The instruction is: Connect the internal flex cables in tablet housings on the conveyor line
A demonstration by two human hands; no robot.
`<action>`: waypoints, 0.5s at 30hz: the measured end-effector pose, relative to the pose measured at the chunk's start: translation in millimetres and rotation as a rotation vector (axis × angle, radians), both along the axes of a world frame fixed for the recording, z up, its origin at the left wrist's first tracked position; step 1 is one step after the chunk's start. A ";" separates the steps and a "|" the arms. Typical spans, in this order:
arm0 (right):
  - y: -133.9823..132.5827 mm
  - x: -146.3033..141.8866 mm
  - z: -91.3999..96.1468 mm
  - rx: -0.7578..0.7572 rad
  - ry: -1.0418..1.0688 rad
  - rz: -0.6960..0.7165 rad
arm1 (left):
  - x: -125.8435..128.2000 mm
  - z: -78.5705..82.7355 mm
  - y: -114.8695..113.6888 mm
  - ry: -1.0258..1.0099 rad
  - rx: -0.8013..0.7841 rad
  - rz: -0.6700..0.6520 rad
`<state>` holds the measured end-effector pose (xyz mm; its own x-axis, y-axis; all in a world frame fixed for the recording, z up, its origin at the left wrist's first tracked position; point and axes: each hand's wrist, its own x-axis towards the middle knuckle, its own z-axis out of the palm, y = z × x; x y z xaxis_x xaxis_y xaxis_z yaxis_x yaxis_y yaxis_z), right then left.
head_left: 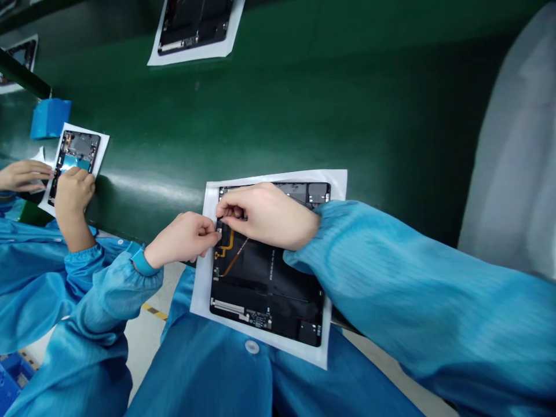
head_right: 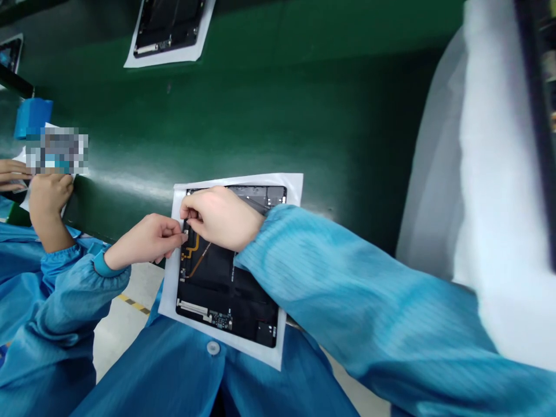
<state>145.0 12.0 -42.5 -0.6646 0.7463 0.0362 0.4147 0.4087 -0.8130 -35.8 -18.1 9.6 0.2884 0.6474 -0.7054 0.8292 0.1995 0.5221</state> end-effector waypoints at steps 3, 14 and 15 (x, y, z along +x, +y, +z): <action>-0.3 0.0 0.0 -0.003 -0.005 -0.012 | 2.7 0.7 0.6 0.036 0.035 0.016; -1.1 -0.7 0.8 -0.010 -0.008 -0.060 | 2.4 -13.3 -5.5 -0.011 0.269 0.112; -1.0 -0.5 0.7 -0.010 -0.008 -0.059 | 2.2 -14.5 -6.4 -0.017 0.278 0.120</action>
<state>144.5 11.0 -41.8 -0.6196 0.7846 0.0230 0.4444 0.3748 -0.8137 -33.6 -24.5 -5.0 0.2080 0.8455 -0.4918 0.7992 0.1430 0.5838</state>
